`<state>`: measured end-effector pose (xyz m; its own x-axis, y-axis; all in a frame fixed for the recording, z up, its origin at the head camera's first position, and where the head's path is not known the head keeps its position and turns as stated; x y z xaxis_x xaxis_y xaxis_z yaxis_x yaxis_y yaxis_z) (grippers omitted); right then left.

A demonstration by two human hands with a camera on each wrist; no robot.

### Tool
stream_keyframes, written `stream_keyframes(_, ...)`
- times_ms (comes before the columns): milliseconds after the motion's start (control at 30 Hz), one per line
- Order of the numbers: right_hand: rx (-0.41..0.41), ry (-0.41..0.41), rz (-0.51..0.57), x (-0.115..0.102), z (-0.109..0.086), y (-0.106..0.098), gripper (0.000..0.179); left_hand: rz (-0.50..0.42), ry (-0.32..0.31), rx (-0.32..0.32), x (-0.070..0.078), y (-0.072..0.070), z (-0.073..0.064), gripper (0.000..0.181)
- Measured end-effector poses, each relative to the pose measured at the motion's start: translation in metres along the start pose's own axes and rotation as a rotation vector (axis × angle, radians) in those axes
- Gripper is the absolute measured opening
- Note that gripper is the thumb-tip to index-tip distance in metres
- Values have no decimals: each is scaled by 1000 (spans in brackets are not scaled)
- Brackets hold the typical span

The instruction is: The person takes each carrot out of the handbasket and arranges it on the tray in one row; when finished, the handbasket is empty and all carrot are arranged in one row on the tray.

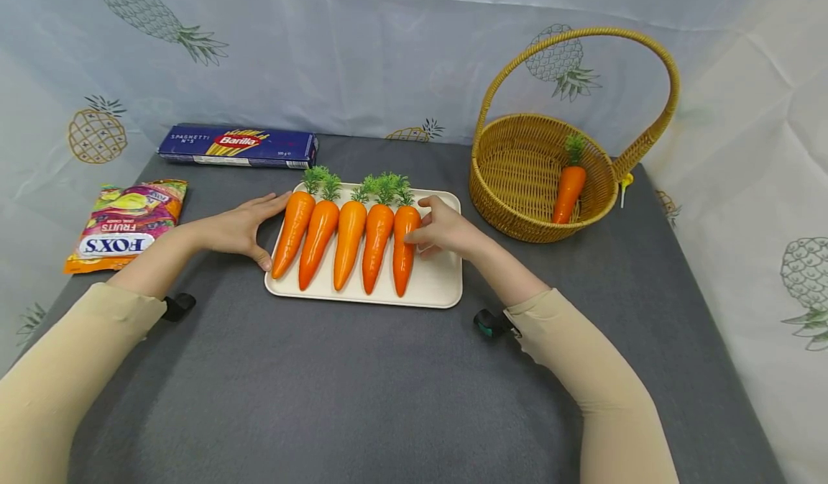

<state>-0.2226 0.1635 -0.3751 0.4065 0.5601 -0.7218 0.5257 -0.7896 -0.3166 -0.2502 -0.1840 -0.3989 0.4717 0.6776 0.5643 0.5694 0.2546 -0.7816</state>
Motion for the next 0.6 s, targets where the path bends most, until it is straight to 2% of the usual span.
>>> stream_keyframes(300,75,-28,-14,-8,-13,-18,80,1,0,1,1,0,0,135)
stream_keyframes(600,169,-104,34,-15,-31,-51,75,-2,1,3,0,1,-1,134)
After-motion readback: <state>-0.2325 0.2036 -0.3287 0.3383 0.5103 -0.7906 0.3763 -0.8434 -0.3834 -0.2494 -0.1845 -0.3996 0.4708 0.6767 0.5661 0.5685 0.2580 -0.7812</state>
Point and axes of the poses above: each hand's wrist, its own z-axis towards the middle knuckle, its own y-axis out of the palm, x = y × z, the point moved 4 cm from there along z, towards the middle knuckle, and after that the axes turned 9 degrees about y, right-handed, at the moved point
